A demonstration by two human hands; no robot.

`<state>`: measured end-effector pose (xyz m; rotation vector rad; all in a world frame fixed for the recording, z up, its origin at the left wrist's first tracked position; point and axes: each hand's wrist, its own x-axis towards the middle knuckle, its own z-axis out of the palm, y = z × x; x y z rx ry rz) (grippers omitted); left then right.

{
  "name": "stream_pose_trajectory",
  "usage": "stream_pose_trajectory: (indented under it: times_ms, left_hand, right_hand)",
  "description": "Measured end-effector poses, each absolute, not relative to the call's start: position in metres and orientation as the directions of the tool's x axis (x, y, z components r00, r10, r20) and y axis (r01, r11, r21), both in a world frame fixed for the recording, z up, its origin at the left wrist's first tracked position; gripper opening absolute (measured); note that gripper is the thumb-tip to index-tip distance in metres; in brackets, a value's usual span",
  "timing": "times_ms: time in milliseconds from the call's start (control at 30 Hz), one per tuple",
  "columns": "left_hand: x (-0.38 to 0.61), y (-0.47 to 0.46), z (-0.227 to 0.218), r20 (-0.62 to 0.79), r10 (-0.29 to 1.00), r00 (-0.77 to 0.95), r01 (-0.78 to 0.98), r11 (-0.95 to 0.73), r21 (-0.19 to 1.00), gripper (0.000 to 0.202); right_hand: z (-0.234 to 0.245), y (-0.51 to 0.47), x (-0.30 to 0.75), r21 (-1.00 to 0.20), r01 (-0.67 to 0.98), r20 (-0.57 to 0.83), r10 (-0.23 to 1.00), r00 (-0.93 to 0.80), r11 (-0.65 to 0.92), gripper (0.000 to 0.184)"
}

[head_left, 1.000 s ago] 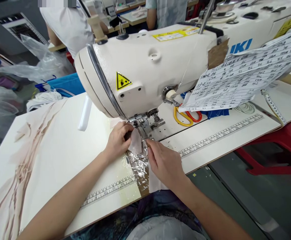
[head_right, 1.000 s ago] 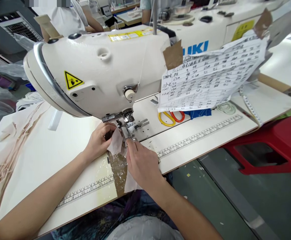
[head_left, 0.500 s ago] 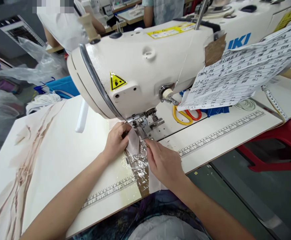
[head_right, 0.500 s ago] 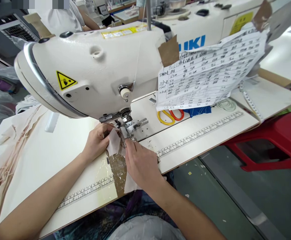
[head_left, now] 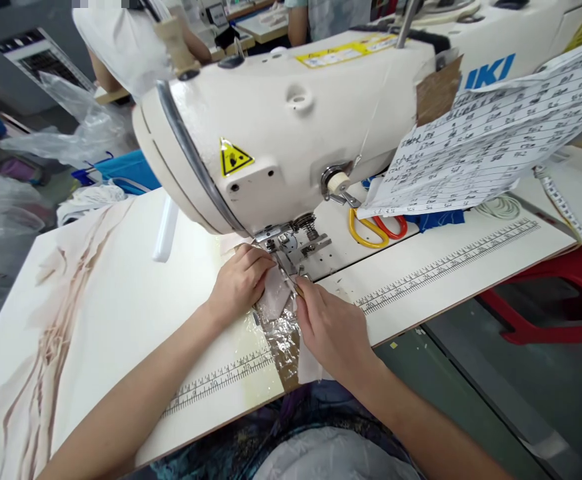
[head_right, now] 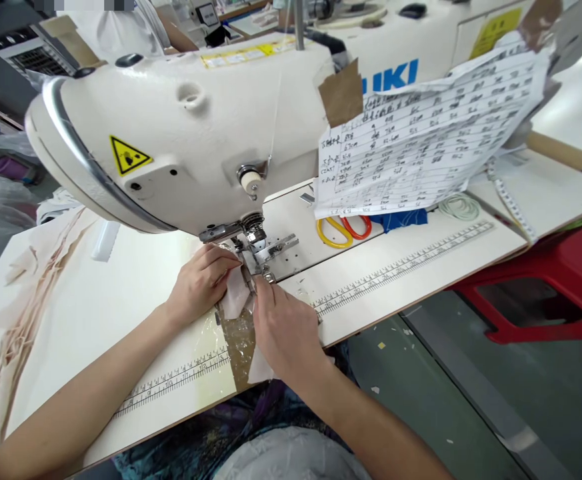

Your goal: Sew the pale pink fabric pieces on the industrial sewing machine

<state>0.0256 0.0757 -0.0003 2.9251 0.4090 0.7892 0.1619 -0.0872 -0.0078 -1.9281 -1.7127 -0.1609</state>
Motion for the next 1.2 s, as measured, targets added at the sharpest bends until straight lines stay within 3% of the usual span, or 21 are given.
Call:
stream_pose_trajectory:
  times_ms: [133, 300, 533, 667, 800, 933, 1067, 1200]
  left_hand:
    - [0.020, 0.070, 0.005, 0.408, 0.231, 0.884, 0.197, -0.973, 0.123, 0.023]
    - [0.016, 0.059, 0.006, 0.313, 0.239, 0.919, 0.239, -0.970, 0.037, 0.033]
    - [0.024, 0.031, 0.006, 0.287, 0.409, 0.866, 0.419, -0.908, 0.029, 0.034]
    - [0.023, 0.025, 0.003, 0.286, 0.378, 0.880, 0.394, -0.919, 0.002, 0.035]
    - [0.020, 0.024, -0.005, 0.297, 0.328, 0.897, 0.371, -0.923, -0.103, 0.038]
    - [0.021, 0.024, -0.009, 0.316, 0.308, 0.897, 0.372, -0.913, -0.166, 0.037]
    - [0.021, 0.024, -0.008, 0.328, 0.315, 0.890, 0.380, -0.912, -0.154, 0.038]
    - [0.020, 0.025, -0.004, 0.303, 0.344, 0.889, 0.387, -0.917, -0.096, 0.041]
  right_hand:
    - [-0.003, -0.125, 0.164, -0.463, 0.886, 0.421, 0.886, 0.195, 0.025, 0.016]
    - [-0.001, -0.184, 0.160, -0.703, 0.703, 0.222, 0.972, 0.076, 0.106, 0.019]
    - [-0.008, -0.213, 0.168, -0.710, 0.696, 0.214, 0.974, 0.069, 0.106, 0.027]
    - [-0.010, -0.217, 0.173, -0.753, 0.656, 0.140, 0.985, 0.098, 0.042, 0.022]
    - [-0.016, -0.224, 0.173, -0.794, 0.603, 0.066, 0.977, 0.205, -0.073, 0.021]
    - [-0.021, -0.227, 0.175, -0.830, 0.556, 0.065, 0.981, 0.184, -0.049, 0.021]
    - [-0.022, -0.226, 0.180, -0.865, 0.470, -0.088, 0.976, 0.201, -0.175, 0.022]
    - [-0.024, -0.223, 0.179, -0.913, 0.240, -0.269, 0.929, 0.254, -0.330, 0.029]
